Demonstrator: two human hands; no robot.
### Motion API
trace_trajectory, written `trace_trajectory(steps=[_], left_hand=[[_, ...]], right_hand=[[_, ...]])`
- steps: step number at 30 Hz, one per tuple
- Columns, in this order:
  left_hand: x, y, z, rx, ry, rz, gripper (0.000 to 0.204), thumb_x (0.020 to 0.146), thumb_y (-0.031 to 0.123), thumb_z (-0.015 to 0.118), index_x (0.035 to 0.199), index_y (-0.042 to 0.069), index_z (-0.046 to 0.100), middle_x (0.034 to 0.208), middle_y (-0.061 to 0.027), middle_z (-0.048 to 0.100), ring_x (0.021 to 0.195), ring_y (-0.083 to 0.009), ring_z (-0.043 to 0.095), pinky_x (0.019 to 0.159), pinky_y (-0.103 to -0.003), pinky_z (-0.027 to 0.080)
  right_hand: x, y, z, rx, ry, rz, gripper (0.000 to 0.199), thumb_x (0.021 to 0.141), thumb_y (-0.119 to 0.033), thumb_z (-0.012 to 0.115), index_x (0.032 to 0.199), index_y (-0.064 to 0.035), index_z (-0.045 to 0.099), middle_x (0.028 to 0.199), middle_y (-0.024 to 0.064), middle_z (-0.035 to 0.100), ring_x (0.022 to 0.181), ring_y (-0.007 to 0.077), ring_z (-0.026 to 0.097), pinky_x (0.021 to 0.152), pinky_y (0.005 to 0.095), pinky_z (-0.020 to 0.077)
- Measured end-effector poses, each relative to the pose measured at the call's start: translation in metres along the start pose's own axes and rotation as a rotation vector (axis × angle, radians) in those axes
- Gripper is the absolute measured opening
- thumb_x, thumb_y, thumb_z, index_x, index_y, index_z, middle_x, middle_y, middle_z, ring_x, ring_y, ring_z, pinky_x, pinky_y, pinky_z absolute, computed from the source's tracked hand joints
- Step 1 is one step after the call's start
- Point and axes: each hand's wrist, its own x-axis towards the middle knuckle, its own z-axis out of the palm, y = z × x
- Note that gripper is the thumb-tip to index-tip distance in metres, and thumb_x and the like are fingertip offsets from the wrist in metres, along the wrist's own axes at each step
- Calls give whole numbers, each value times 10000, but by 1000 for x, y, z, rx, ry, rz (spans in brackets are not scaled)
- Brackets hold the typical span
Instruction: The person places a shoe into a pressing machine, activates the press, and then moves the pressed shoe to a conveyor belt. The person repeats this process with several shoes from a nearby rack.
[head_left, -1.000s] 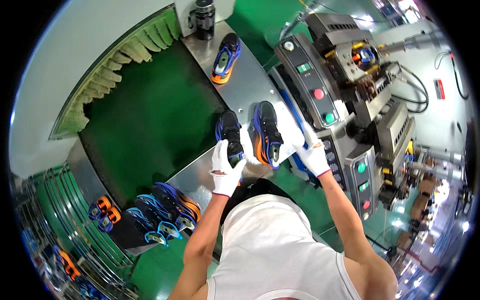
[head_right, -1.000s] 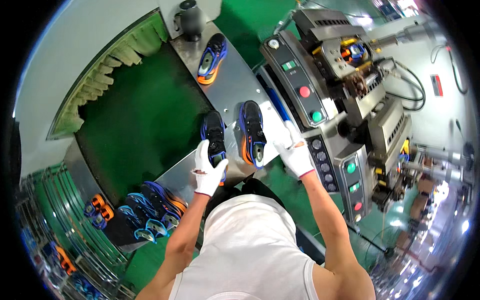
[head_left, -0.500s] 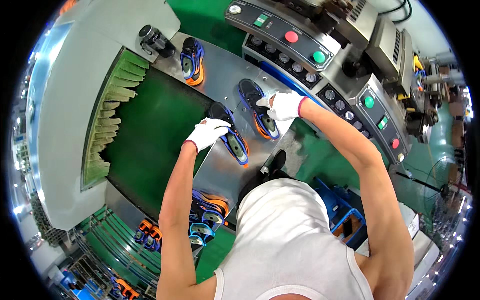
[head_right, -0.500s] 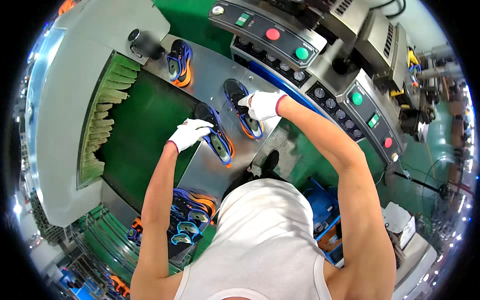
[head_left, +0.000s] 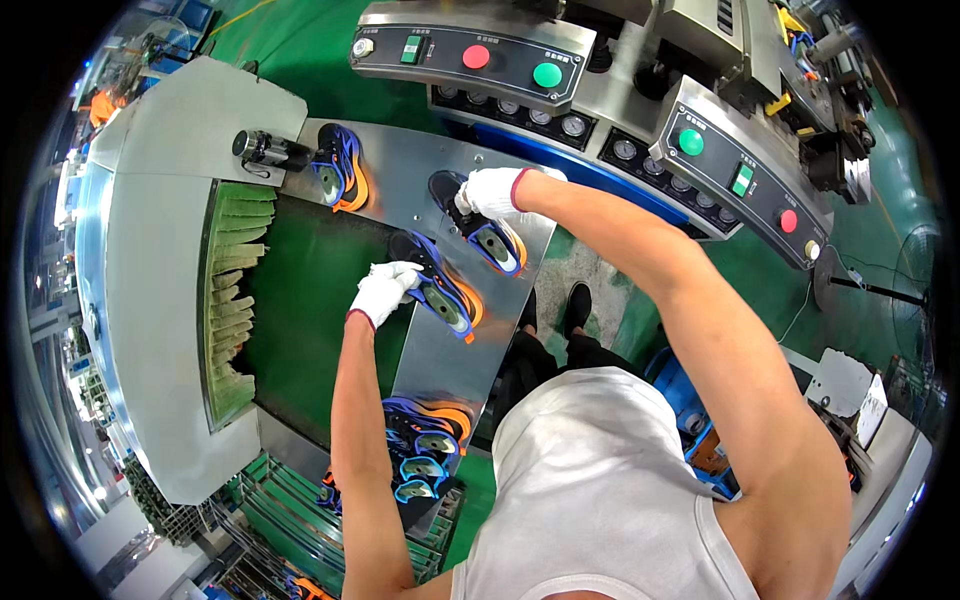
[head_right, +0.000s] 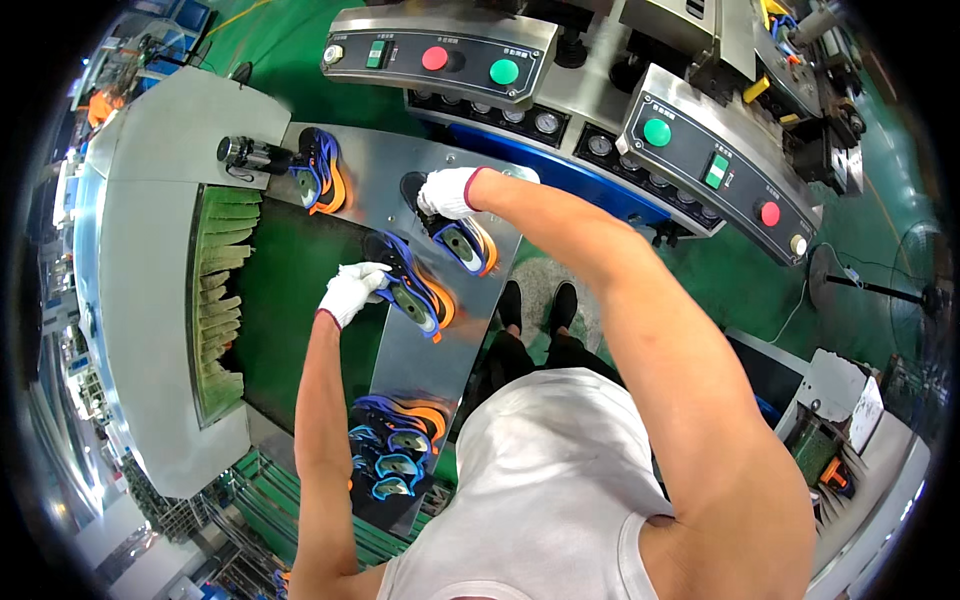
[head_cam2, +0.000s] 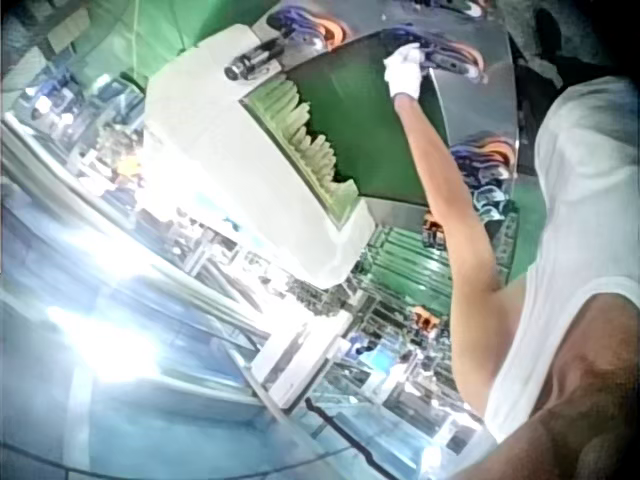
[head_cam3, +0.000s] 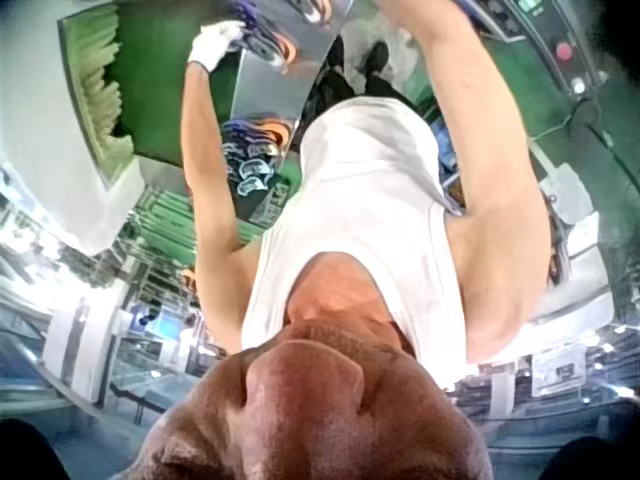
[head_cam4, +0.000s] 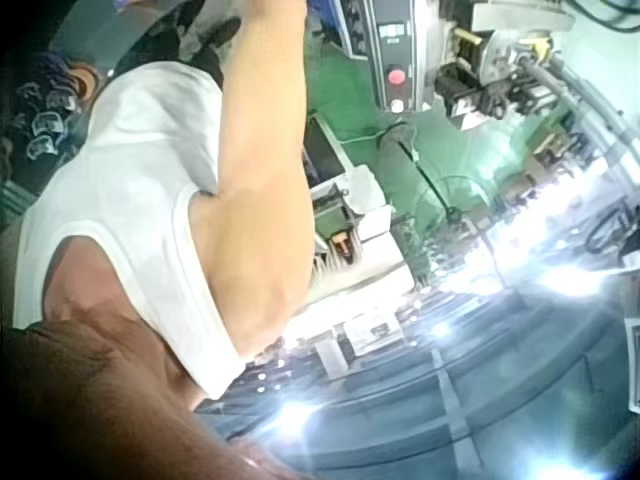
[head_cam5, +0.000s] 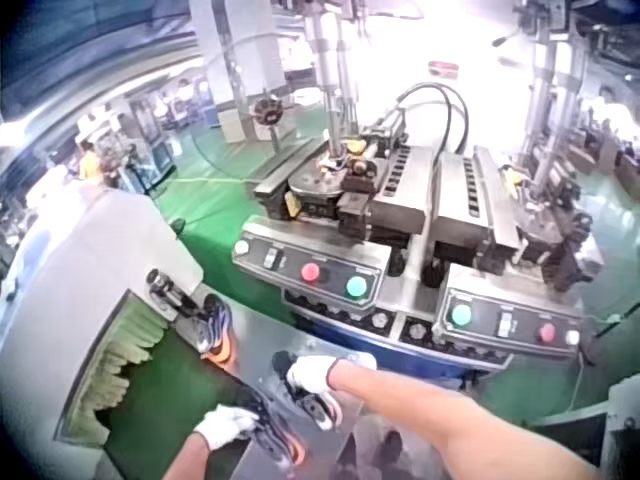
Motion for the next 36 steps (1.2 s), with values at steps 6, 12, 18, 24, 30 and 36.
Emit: trace_trajectory(steps=[6, 12, 18, 24, 30, 36], left_hand=[[-22, -27, 59, 57, 558, 300, 536, 921, 209, 723, 1398, 13, 576, 1359, -212, 622, 1227, -337, 630, 1061, -423, 487], [-5, -43, 170, -331, 848, -97, 1005, 718, 236, 878, 1500, -85, 335, 1420, -282, 495, 1286, -393, 536, 1135, -443, 415], [-3, -17, 106, -282, 558, -184, 942, 715, 199, 877, 1476, -80, 398, 1290, -260, 633, 1049, -309, 676, 925, -396, 549], [-27, -1, 79, -474, 246, 175, 692, 764, 90, 848, 1372, -9, 531, 1218, -106, 648, 1034, -199, 624, 902, -349, 532], [-84, 124, 163, 131, -59, 316, 918, 745, 328, 891, 1420, -113, 453, 1190, -222, 672, 1031, -287, 649, 926, -391, 532], [-133, 209, 259, 150, -603, 667, 735, 766, 96, 831, 1418, -42, 520, 1296, -128, 644, 1112, -229, 621, 986, -354, 508]], right_hand=[[-33, 27, 40, 335, 330, 147, 492, 891, -252, 622, 1319, -10, 637, 1227, 230, 702, 1120, 390, 682, 976, 408, 542], [-25, -55, 95, 231, 369, 745, 944, 766, -364, 811, 1510, 25, 381, 1306, 308, 630, 1187, 437, 642, 1042, 432, 505], [-17, -20, 120, 559, 514, 930, 634, 744, -363, 829, 1186, 46, 630, 939, 223, 734, 858, 344, 737, 800, 421, 596], [-123, -100, 109, 1452, 986, 814, 273, 814, -214, 849, 907, 11, 726, 779, 65, 696, 637, 121, 638, 605, 282, 559], [-270, -201, 97, 1818, 1564, 675, 254, 877, -1, 772, 1126, 1, 721, 1035, 118, 757, 842, 186, 734, 787, 334, 623], [-367, -272, 136, 1385, 2328, 664, 444, 815, -141, 861, 1194, 1, 680, 1076, 76, 713, 911, 160, 667, 818, 368, 582]])
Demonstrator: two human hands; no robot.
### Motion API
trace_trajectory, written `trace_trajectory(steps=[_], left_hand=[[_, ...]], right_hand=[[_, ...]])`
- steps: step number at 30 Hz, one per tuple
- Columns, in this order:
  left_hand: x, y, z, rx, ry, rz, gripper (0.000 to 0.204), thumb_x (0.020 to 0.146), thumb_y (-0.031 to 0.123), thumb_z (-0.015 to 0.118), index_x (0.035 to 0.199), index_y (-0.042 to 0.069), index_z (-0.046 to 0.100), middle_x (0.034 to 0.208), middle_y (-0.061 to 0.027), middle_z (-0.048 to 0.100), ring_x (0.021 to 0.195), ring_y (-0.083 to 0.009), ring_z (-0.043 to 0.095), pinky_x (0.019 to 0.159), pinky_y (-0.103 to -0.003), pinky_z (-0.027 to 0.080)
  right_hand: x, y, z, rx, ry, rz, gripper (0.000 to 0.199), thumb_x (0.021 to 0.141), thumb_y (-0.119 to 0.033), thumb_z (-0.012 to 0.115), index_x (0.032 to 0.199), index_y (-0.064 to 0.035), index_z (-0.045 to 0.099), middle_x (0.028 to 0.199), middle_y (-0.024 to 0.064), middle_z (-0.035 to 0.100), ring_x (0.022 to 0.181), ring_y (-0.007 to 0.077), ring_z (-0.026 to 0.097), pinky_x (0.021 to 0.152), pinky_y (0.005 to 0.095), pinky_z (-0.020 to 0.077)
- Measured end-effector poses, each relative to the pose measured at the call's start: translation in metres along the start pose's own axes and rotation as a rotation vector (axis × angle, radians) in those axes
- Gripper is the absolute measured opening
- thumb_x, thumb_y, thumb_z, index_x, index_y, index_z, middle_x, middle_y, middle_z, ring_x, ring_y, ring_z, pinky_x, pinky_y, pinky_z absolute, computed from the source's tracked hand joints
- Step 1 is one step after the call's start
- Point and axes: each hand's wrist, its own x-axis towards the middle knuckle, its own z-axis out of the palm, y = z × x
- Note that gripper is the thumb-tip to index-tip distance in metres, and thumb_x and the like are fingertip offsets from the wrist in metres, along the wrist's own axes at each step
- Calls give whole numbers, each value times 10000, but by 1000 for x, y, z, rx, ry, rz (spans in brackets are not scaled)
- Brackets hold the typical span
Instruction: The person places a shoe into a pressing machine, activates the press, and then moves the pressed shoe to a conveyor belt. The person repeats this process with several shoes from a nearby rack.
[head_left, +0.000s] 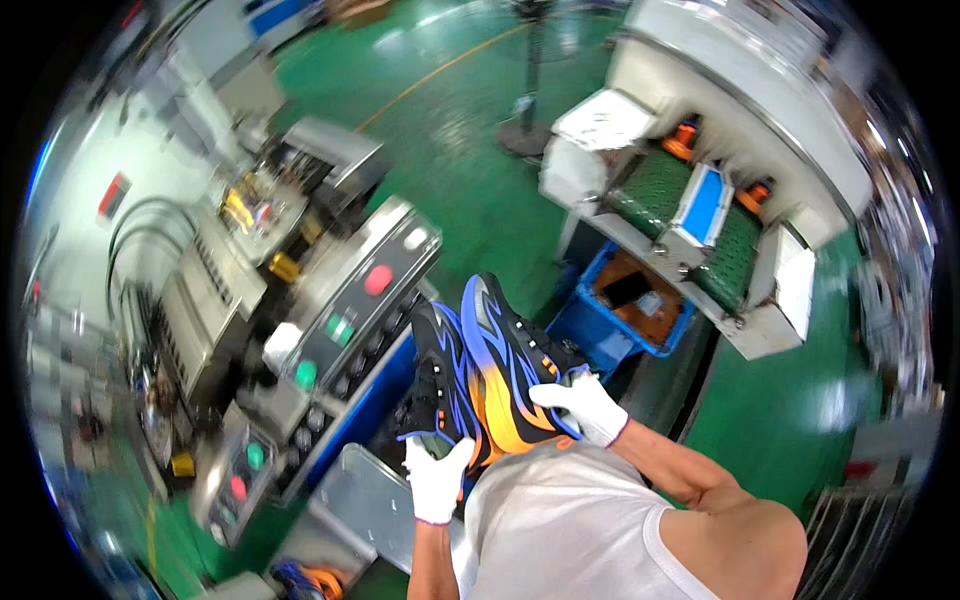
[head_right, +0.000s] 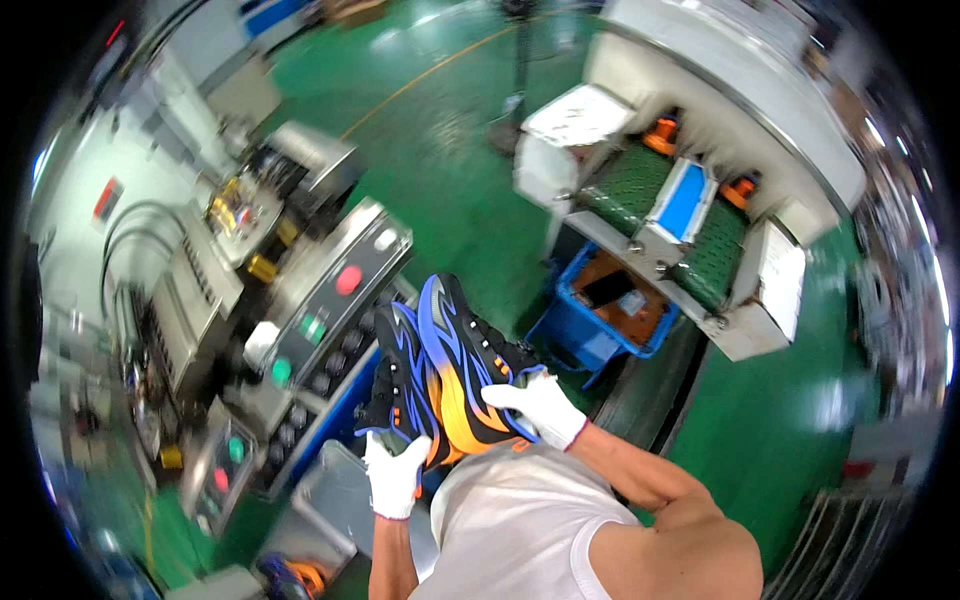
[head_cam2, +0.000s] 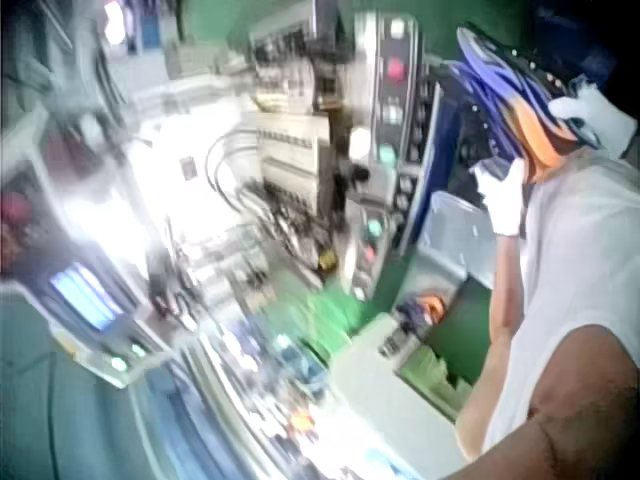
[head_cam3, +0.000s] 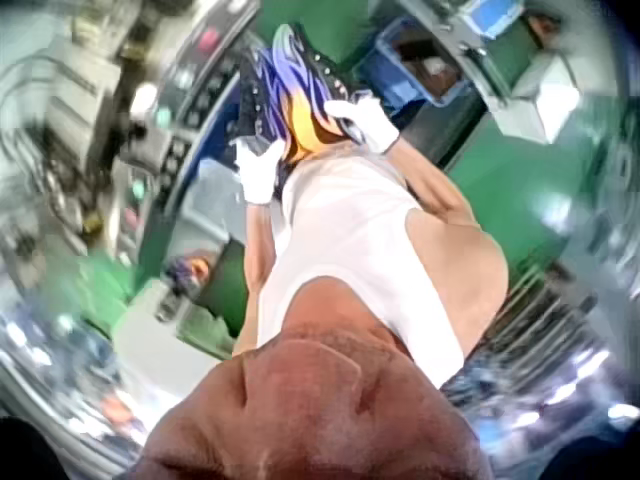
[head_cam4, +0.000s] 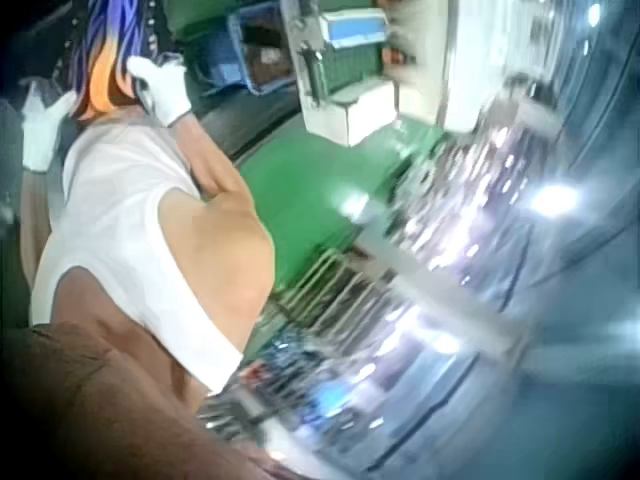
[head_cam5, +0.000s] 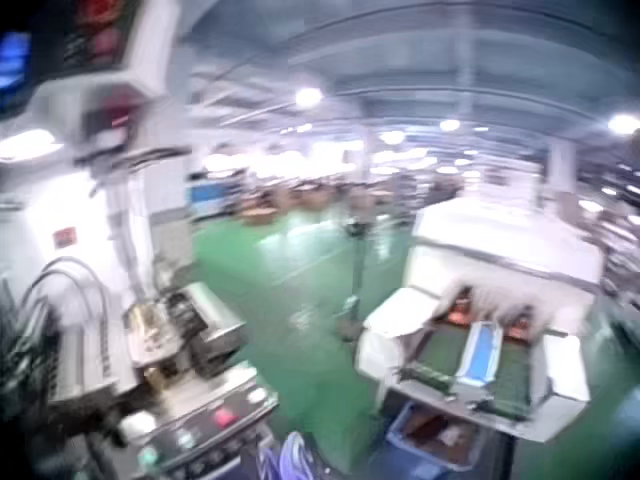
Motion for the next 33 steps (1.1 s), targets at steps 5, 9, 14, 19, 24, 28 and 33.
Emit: trace_trajectory(steps=[5, 9, 14, 19, 24, 28, 33], left_hand=[[69, 93, 131, 247, -273, -20, 677, 765, 28, 813, 1379, -29, 534, 1234, -107, 651, 1082, -163, 606, 954, -337, 518], [146, 163, 254, 380, -527, 309, 714, 742, 272, 847, 1314, -29, 543, 1202, -176, 674, 1058, -225, 653, 936, -353, 528], [238, 196, 429, 820, -522, 805, 761, 797, 398, 727, 1378, -15, 461, 1213, -304, 648, 1141, -416, 646, 1029, -444, 484], [278, 217, 535, 968, -596, 685, 804, 784, 430, 731, 1360, -53, 445, 1226, -308, 655, 1180, -436, 631, 1050, -481, 468], [260, 199, 496, 642, -598, 659, 1068, 824, 542, 721, 1563, -69, 250, 1521, -320, 445, 1417, -408, 461, 1174, -457, 351], [227, 118, 330, 198, -563, 597, 786, 922, 135, 751, 1555, -27, 313, 1498, -283, 501, 1373, -359, 536, 1151, -439, 439], [136, -83, 107, 365, -47, 7, 611, 945, 132, 720, 1476, -7, 450, 1402, -262, 597, 1281, -315, 617, 1080, -396, 488]], right_hand=[[-25, -94, -95, 145, 368, -331, 453, 811, -16, 798, 1246, -22, 672, 1112, 31, 714, 962, 149, 673, 860, 330, 555], [-26, -143, -190, -16, 738, -592, 435, 834, -56, 799, 1246, -21, 662, 1130, 55, 711, 950, 167, 682, 870, 350, 560], [0, -215, -272, -833, 1344, -50, 666, 826, -448, 804, 1157, 108, 645, 1066, 305, 711, 1023, 423, 701, 893, 455, 551], [67, -264, -352, -1011, 1279, -125, 796, 785, -433, 792, 1303, 115, 535, 1135, 338, 685, 1052, 453, 691, 912, 485, 557], [73, -288, -320, -1259, 1432, -265, 920, 859, -398, 774, 1499, 122, 366, 1338, 366, 590, 1270, 446, 590, 1088, 435, 466], [83, -266, -179, -1133, 889, -1002, 711, 868, -82, 731, 1491, 77, 428, 1509, 249, 494, 1395, 339, 499, 1195, 432, 355], [156, -123, -77, -1017, -147, -404, 698, 925, -369, 726, 1444, 32, 488, 1447, 257, 554, 1348, 375, 547, 1135, 421, 428]])
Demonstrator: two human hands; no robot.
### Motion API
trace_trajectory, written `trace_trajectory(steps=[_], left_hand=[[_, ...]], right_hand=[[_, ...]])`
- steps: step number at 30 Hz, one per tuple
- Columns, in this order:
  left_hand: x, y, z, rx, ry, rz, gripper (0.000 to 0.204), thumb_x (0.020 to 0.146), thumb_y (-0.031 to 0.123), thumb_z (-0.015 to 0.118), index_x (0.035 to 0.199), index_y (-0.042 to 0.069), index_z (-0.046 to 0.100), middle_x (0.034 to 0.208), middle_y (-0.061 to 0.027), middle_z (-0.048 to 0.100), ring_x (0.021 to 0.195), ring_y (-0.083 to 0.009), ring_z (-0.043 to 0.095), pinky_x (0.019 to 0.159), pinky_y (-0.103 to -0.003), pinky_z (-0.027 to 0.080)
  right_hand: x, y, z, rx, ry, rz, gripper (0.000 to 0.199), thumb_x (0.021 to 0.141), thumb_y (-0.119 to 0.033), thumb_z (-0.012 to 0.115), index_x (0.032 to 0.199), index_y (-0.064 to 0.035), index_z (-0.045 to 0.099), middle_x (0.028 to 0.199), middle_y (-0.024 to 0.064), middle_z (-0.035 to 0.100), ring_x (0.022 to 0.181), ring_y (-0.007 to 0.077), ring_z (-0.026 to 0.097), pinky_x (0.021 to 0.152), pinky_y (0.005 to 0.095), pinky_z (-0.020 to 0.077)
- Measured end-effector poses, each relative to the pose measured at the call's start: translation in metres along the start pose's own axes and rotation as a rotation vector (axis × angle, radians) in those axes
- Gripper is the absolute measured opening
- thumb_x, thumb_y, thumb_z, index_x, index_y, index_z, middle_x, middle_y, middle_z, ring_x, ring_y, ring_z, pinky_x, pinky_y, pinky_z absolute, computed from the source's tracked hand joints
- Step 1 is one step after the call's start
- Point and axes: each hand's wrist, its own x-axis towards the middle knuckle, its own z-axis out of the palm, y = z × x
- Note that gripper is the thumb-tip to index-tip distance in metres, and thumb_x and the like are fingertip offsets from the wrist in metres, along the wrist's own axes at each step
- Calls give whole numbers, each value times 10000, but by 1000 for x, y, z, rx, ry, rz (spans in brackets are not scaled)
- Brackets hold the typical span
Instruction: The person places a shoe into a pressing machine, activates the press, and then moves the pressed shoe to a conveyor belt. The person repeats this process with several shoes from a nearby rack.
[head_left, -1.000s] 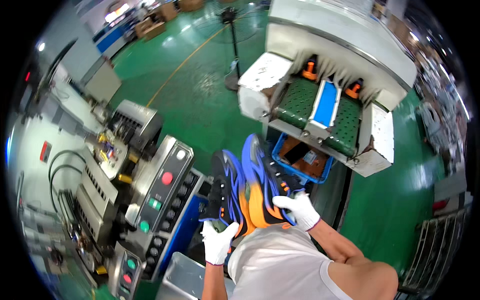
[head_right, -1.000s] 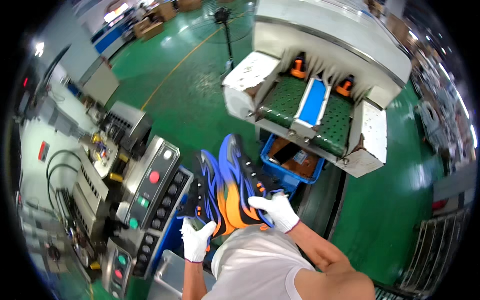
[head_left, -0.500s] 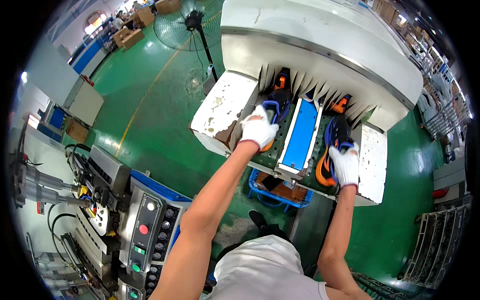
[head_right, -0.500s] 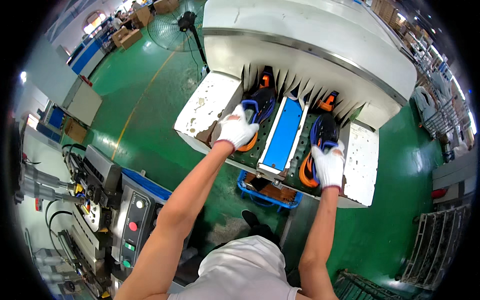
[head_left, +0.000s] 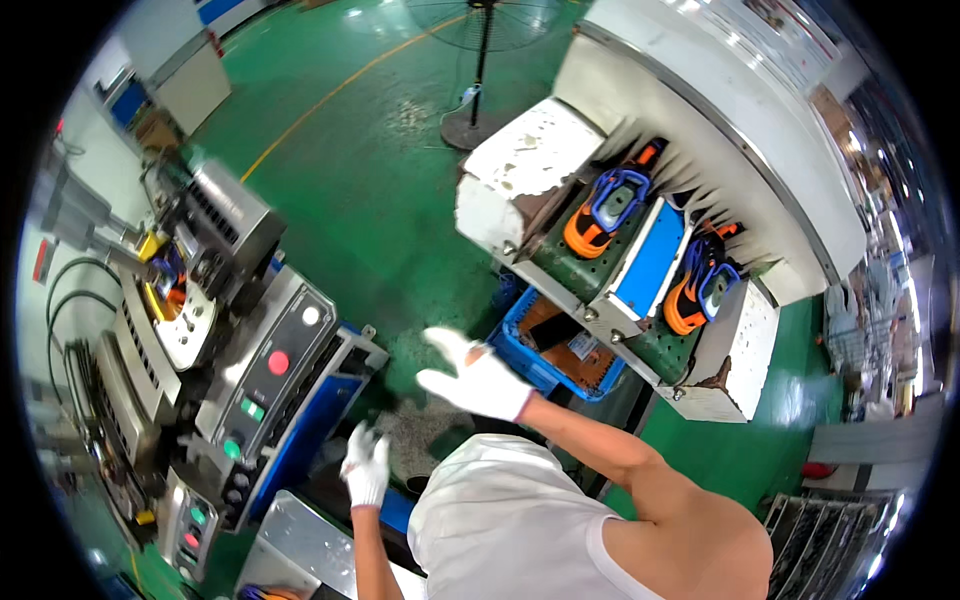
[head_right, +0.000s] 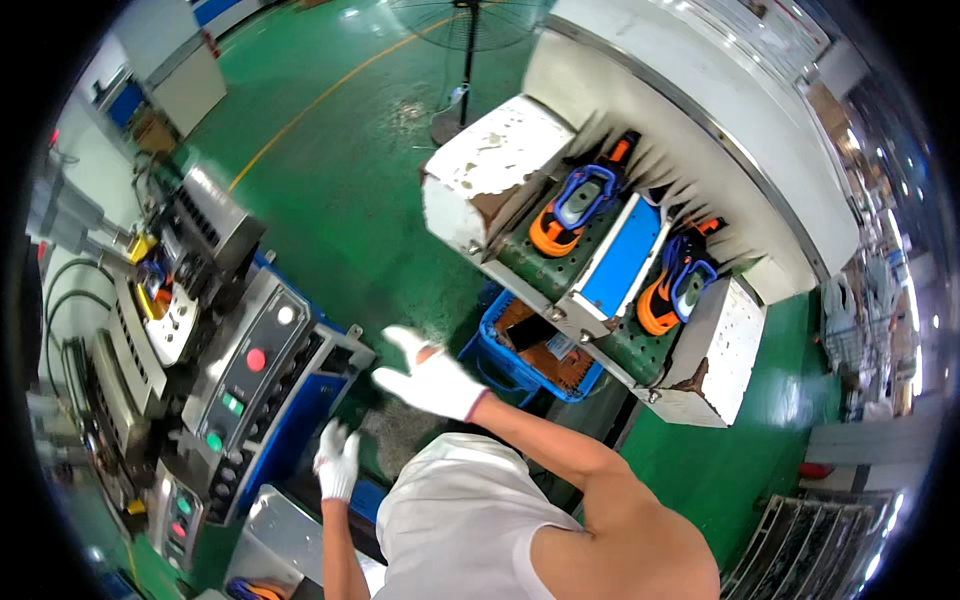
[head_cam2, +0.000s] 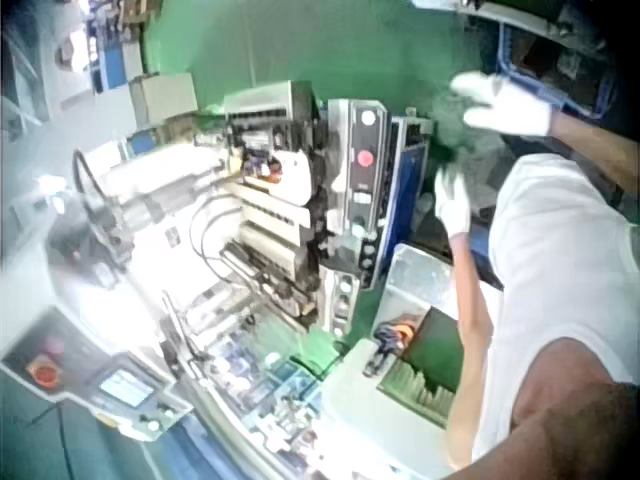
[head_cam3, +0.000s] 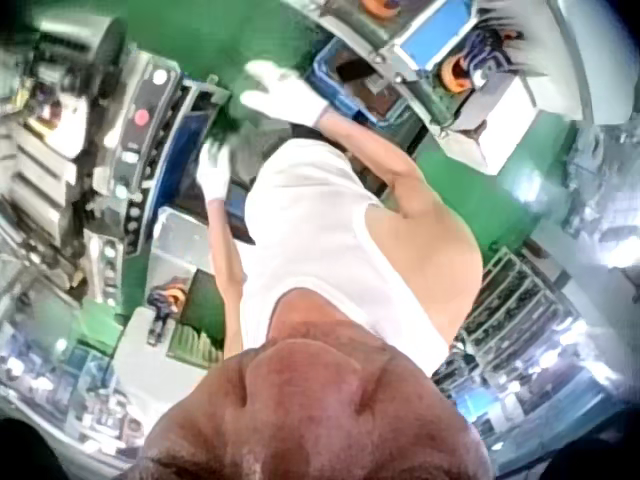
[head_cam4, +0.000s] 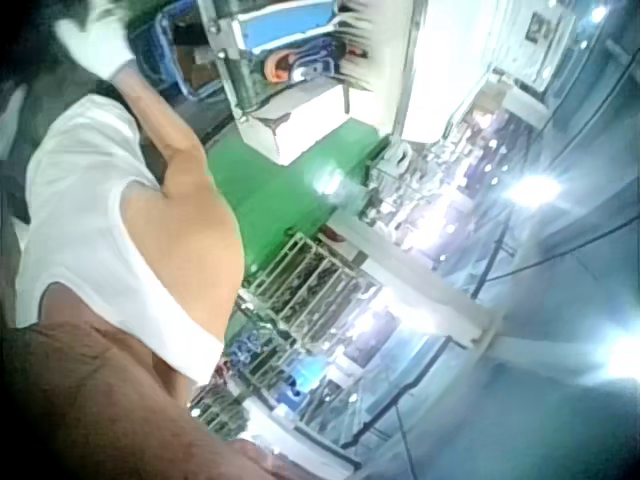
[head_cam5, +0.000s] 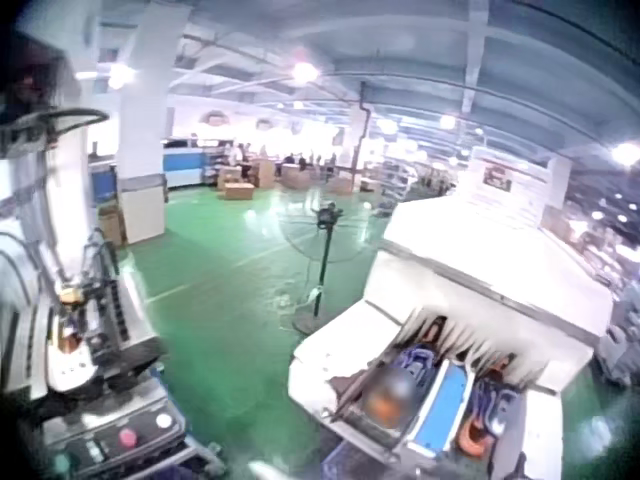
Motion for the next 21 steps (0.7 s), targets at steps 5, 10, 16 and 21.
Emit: trace_trajectory(steps=[5, 10, 16, 21], left_hand=[[-272, -200, -163, 3, 674, -888, 513, 945, 119, 674, 1418, -10, 523, 1221, -186, 692, 1086, -241, 680, 993, -372, 529], [-426, -220, -227, 206, 948, -1082, 568, 926, 387, 656, 1382, 50, 611, 1354, -177, 663, 1258, -321, 628, 1064, -394, 480], [-500, -345, -192, 121, 1274, -1053, 389, 827, 151, 737, 1212, 123, 691, 1263, -173, 663, 1197, -377, 615, 1032, -485, 499], [-522, -428, -197, 189, 1350, -978, 352, 835, 89, 689, 1185, 123, 677, 1282, -127, 656, 1209, -373, 598, 1045, -478, 478]], right_hand=[[-2, -100, 176, 85, -615, -176, 700, 968, -434, 658, 1453, 37, 475, 1446, 261, 559, 1362, 384, 530, 1130, 422, 426], [-63, -158, 272, 94, -803, -130, 580, 947, -177, 724, 1435, 36, 495, 1431, 227, 576, 1329, 299, 564, 1120, 397, 449], [-143, -174, 372, -756, -877, -101, 610, 959, -166, 732, 1473, 12, 456, 1444, 242, 561, 1328, 305, 576, 1097, 407, 473], [-110, -117, 379, -425, -1138, -60, 660, 922, -83, 740, 1477, 59, 414, 1508, 287, 476, 1424, 359, 477, 1168, 427, 401]])
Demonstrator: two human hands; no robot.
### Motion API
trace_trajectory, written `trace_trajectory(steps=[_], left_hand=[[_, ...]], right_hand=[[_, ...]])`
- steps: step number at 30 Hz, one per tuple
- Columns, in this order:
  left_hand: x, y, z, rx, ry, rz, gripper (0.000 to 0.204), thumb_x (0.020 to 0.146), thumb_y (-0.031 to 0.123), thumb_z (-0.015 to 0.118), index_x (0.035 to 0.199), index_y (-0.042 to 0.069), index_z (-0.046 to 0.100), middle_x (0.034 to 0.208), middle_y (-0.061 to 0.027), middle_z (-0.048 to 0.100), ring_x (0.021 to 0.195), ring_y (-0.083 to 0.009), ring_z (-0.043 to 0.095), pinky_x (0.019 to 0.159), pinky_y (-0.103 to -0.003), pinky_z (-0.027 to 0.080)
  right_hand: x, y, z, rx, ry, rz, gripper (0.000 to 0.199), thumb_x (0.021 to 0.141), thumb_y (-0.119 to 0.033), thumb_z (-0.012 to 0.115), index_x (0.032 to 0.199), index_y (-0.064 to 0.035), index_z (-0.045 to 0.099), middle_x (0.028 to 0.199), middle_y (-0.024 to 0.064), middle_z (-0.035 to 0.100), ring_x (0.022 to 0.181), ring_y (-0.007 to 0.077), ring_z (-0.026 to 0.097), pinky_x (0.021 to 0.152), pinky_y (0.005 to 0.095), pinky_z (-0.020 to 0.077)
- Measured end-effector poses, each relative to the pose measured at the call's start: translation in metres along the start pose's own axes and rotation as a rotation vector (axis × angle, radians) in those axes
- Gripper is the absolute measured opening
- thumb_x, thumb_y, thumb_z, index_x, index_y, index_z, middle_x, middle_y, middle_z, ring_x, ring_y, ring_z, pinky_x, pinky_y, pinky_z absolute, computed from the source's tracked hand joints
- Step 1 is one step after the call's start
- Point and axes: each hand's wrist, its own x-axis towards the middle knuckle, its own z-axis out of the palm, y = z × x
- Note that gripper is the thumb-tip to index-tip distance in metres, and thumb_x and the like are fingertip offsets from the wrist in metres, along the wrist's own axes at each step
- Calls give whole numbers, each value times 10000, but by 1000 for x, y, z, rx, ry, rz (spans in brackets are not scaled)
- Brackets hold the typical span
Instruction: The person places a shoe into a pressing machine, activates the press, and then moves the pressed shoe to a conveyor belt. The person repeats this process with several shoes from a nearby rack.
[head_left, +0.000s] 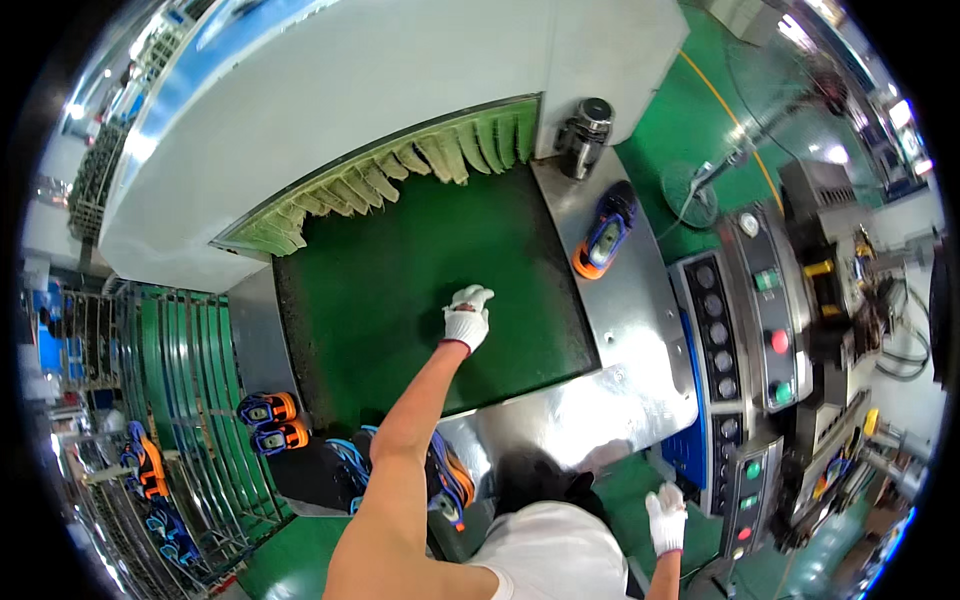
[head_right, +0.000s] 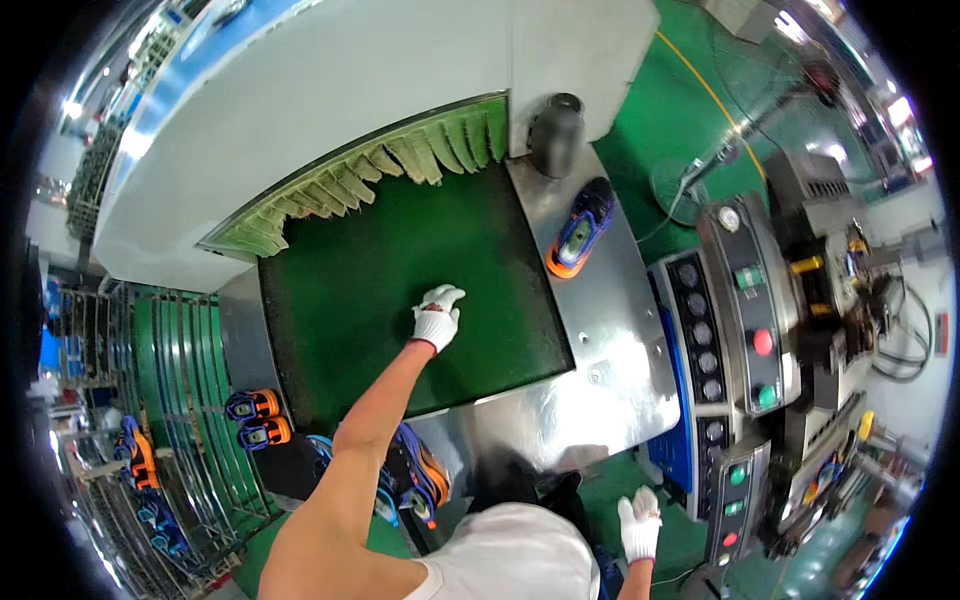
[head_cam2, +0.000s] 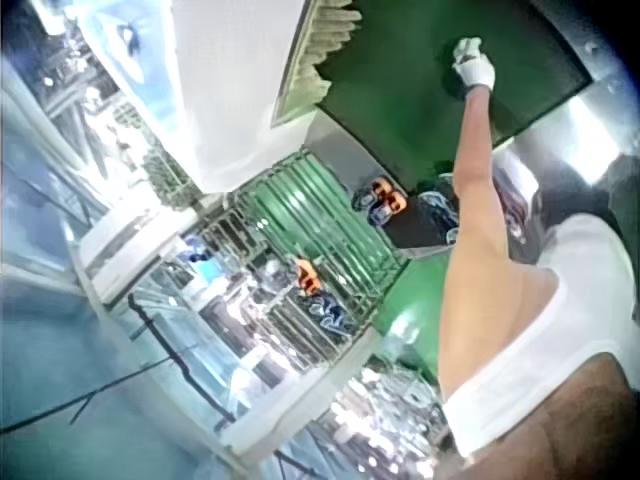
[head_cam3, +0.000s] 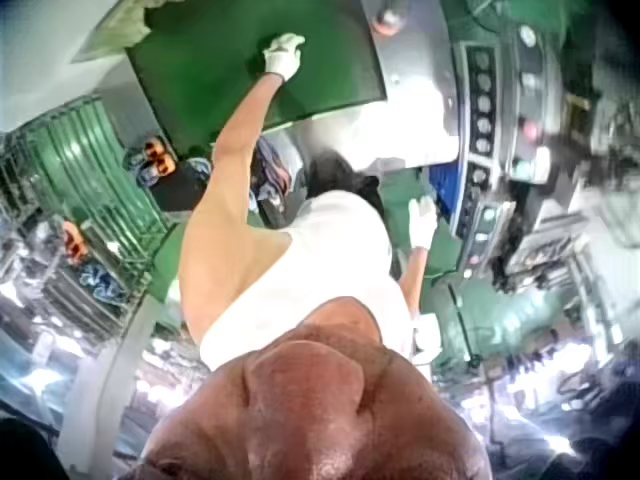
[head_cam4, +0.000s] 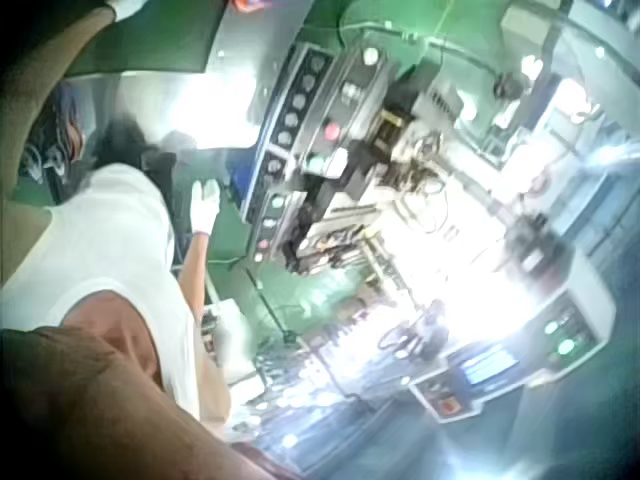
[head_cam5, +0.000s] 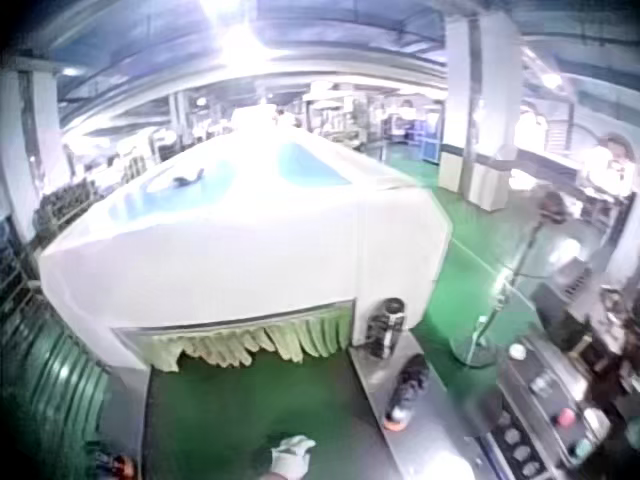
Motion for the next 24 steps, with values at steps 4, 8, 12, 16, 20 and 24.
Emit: trace_trajectory(steps=[4, 8, 12, 16, 20, 24], left_hand=[[104, -107, -26, 82, 275, 14, 401, 835, 3, 563, 1209, 100, 673, 1299, -167, 645, 1248, -378, 579, 1087, -499, 444], [204, -232, -149, 596, 173, -521, 395, 885, 67, 552, 1267, 71, 654, 1254, -217, 656, 1146, -427, 613, 984, -521, 497], [230, -375, -214, 305, 16, -727, 572, 1003, 475, 418, 1431, 134, 583, 1525, -159, 530, 1364, -365, 531, 1118, -523, 414], [232, -458, -192, 347, 11, -681, 567, 1014, 469, 414, 1423, 114, 584, 1527, -162, 526, 1365, -371, 525, 1134, -514, 402], [222, -484, -183, 362, 20, -644, 564, 1025, 462, 411, 1415, 94, 585, 1529, -164, 522, 1366, -376, 518, 1150, -505, 391], [189, -468, -185, 413, 104, -520, 561, 1036, 455, 407, 1407, 74, 586, 1532, -167, 518, 1368, -382, 512, 1167, -496, 380]], right_hand=[[1, 38, -38, -365, 78, 138, 605, 867, -124, 784, 1362, 102, 519, 1346, 296, 614, 1282, 355, 613, 1050, 426, 517], [-23, 23, -77, -907, -110, 212, 603, 891, -419, 744, 1266, 43, 649, 1225, 273, 672, 1180, 401, 615, 1032, 427, 469], [-35, 16, -100, -911, -3, 370, 583, 890, -408, 787, 1289, -5, 657, 1142, 189, 706, 1085, 304, 640, 979, 411, 500], [-37, -71, -52, -733, 0, 596, 539, 922, -345, 759, 1322, -6, 632, 1129, 175, 708, 1072, 289, 655, 945, 404, 529], [-44, -53, -64, -722, -26, 613, 531, 934, -334, 748, 1334, -7, 623, 1128, 174, 709, 1069, 292, 659, 930, 411, 538], [-35, -12, -80, -634, -82, 569, 524, 945, -322, 737, 1346, -8, 614, 1127, 172, 709, 1065, 295, 663, 916, 418, 548]])
